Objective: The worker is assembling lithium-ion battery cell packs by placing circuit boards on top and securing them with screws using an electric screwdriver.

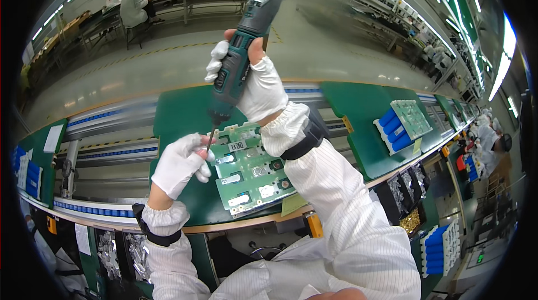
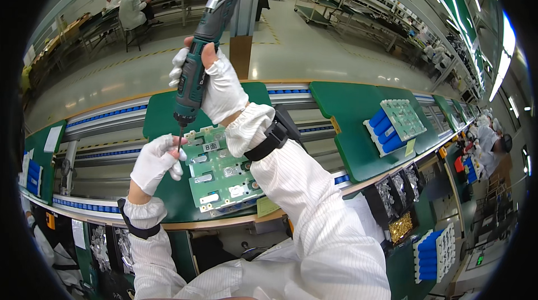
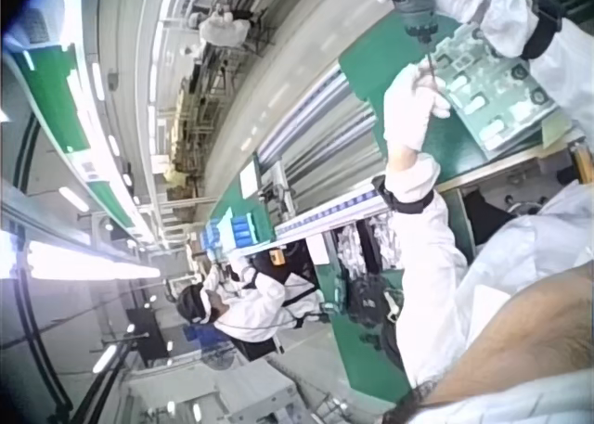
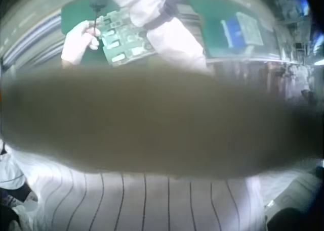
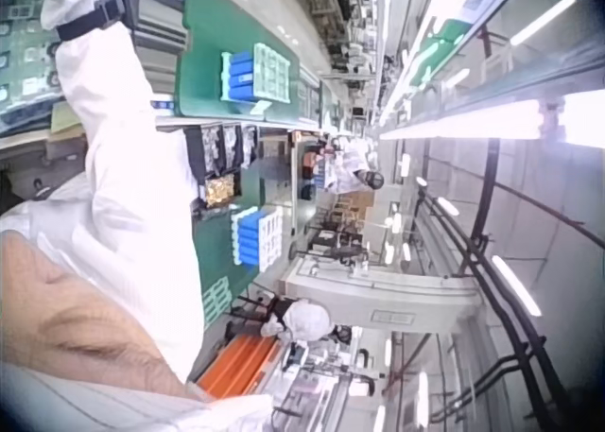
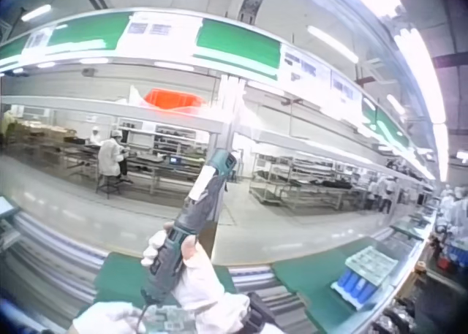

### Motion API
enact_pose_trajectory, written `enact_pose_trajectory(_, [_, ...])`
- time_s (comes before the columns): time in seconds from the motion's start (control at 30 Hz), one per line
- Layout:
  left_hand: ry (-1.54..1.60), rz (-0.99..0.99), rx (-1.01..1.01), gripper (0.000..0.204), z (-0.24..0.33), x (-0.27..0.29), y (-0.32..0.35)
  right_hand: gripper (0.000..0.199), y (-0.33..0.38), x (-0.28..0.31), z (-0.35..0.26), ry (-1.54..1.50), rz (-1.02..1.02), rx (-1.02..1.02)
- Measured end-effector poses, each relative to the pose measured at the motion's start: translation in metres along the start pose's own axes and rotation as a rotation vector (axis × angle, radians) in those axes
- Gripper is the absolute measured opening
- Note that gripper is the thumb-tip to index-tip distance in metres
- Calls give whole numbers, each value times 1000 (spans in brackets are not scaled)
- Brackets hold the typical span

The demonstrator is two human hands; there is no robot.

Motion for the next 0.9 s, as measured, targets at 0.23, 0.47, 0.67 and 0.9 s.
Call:
enact_pose_trajectory(0.23, [21,96,-82,18,-2,21,-9,55,2,-11,-11,19,64,80])
enact_pose_trajectory(0.47, [278,50,-132,22,-1,19,-12,51,0,-15,-26,134,79,199])
enact_pose_trajectory(0.67, [294,173,-83,16,8,10,15,55,2,-32,-40,24,49,240])
enact_pose_trajectory(0.9, [559,275,-185,25,-6,-17,56,65,26,-68,-47,6,-55,245])
Point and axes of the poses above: each hand's wrist, its own y-axis away from the middle knuckle, its own x-axis out of the back of the hand, z = x × y, the point moved 10 cm from there along -y, towards the middle knuckle, and after that the axes turned 12 degrees about x, right-handed, at the moved point
